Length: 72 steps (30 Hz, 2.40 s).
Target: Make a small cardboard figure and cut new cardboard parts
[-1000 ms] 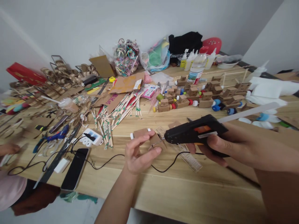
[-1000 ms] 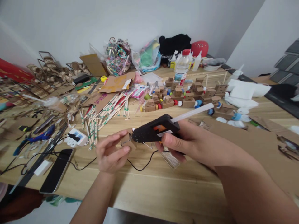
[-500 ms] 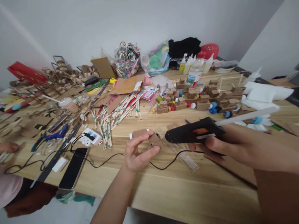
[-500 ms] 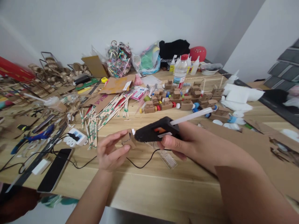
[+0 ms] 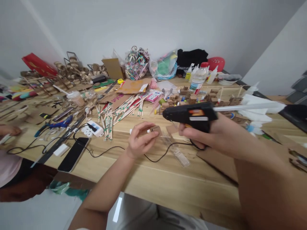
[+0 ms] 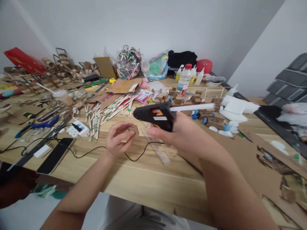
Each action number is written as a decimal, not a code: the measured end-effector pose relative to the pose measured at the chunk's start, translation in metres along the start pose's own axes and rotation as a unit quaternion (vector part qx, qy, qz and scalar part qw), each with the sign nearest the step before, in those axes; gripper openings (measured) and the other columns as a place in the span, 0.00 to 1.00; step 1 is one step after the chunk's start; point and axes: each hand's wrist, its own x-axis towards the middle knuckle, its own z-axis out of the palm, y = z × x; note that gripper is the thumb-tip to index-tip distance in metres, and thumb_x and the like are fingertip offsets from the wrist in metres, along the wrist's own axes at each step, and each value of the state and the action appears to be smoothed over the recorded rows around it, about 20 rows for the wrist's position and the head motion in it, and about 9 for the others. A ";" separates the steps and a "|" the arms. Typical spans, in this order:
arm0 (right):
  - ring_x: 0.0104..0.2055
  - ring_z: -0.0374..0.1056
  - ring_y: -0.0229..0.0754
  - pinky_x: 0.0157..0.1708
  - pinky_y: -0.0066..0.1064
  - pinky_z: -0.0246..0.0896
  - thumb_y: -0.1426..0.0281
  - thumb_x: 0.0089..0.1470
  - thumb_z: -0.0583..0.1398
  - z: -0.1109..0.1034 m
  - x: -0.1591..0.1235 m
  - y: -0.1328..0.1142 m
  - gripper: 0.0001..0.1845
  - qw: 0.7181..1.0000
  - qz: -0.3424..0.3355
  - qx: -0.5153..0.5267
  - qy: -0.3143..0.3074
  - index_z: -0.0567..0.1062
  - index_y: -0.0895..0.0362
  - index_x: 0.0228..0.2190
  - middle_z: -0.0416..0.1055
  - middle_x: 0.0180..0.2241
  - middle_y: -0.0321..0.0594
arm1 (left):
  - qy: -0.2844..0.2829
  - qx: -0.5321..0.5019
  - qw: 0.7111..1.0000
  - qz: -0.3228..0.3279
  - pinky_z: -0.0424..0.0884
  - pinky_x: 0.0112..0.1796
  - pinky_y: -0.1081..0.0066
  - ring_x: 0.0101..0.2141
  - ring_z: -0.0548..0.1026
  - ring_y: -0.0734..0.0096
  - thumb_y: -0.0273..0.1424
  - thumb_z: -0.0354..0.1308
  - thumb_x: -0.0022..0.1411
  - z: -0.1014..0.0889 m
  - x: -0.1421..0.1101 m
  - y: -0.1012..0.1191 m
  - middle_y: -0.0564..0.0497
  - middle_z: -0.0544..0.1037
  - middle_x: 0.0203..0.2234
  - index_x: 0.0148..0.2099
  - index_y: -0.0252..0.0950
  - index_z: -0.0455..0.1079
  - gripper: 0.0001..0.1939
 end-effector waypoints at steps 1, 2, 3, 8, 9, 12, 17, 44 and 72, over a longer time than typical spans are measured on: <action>0.18 0.57 0.36 0.19 0.31 0.58 0.44 0.48 0.67 0.009 0.006 0.004 0.26 1.000 0.008 0.017 0.011 0.71 0.52 0.26 0.63 0.17 0.31 | 0.001 -0.002 1.000 -0.004 0.86 0.43 0.67 0.46 0.82 0.68 0.24 0.60 0.69 0.001 0.000 0.000 0.46 0.73 0.49 0.51 0.39 0.72 0.10; 0.18 0.57 0.36 0.19 0.31 0.58 0.47 0.46 0.68 0.018 0.012 0.008 0.23 0.999 0.012 0.044 0.008 0.71 0.52 0.27 0.63 0.17 0.30 | 0.002 -0.001 1.000 -0.007 0.86 0.43 0.67 0.46 0.82 0.69 0.24 0.60 0.70 0.001 0.000 0.000 0.46 0.73 0.49 0.51 0.40 0.72 0.09; 0.19 0.58 0.36 0.19 0.31 0.58 0.49 0.45 0.67 0.026 0.018 0.011 0.22 0.997 0.008 0.074 0.026 0.69 0.52 0.26 0.63 0.18 0.30 | 0.002 0.004 1.000 -0.008 0.86 0.43 0.67 0.46 0.82 0.69 0.25 0.60 0.70 0.002 -0.001 -0.001 0.46 0.73 0.49 0.50 0.40 0.72 0.09; 0.27 0.67 0.41 0.30 0.34 0.66 0.62 0.43 0.62 0.051 0.031 0.023 0.08 0.992 -0.028 0.086 0.088 0.71 0.52 0.25 0.68 0.22 0.33 | -0.002 0.058 0.998 -0.016 0.86 0.43 0.67 0.46 0.81 0.68 0.24 0.60 0.69 0.003 -0.005 -0.006 0.46 0.74 0.48 0.51 0.41 0.72 0.11; 0.27 0.67 0.42 0.32 0.35 0.67 0.63 0.43 0.61 0.052 0.032 0.024 0.07 0.992 -0.024 0.087 0.093 0.71 0.52 0.25 0.68 0.22 0.34 | -0.003 0.065 0.998 -0.019 0.86 0.43 0.66 0.47 0.81 0.67 0.23 0.59 0.69 0.003 -0.006 -0.007 0.46 0.73 0.48 0.51 0.41 0.72 0.11; 0.27 0.68 0.42 0.32 0.36 0.68 0.63 0.43 0.62 0.052 0.033 0.026 0.07 0.989 -0.012 0.110 0.100 0.70 0.52 0.26 0.68 0.22 0.33 | -0.003 0.064 0.998 -0.017 0.86 0.44 0.67 0.48 0.80 0.67 0.22 0.59 0.69 0.003 -0.008 -0.006 0.46 0.72 0.48 0.51 0.40 0.72 0.11; 0.24 0.65 0.39 0.29 0.34 0.67 0.63 0.43 0.62 0.052 0.032 0.023 0.08 0.985 -0.017 0.144 0.097 0.69 0.52 0.26 0.68 0.22 0.31 | -0.008 0.044 0.999 -0.009 0.85 0.45 0.68 0.50 0.80 0.68 0.20 0.59 0.67 0.002 -0.006 0.001 0.46 0.72 0.49 0.49 0.38 0.73 0.11; 0.25 0.69 0.41 0.29 0.34 0.71 0.64 0.45 0.64 0.063 0.019 0.017 0.09 0.985 0.020 0.128 0.117 0.70 0.52 0.28 0.70 0.23 0.32 | 0.005 0.036 0.999 -0.018 0.85 0.45 0.67 0.48 0.82 0.68 0.22 0.60 0.68 0.000 0.001 0.013 0.47 0.73 0.48 0.50 0.39 0.72 0.11; 0.25 0.67 0.39 0.27 0.32 0.70 0.62 0.41 0.68 0.064 0.027 0.019 0.13 0.967 0.048 0.224 0.111 0.70 0.51 0.27 0.72 0.25 0.33 | -0.005 0.006 0.996 -0.087 0.85 0.45 0.64 0.47 0.81 0.66 0.21 0.62 0.66 0.002 -0.002 0.017 0.47 0.74 0.47 0.54 0.42 0.72 0.17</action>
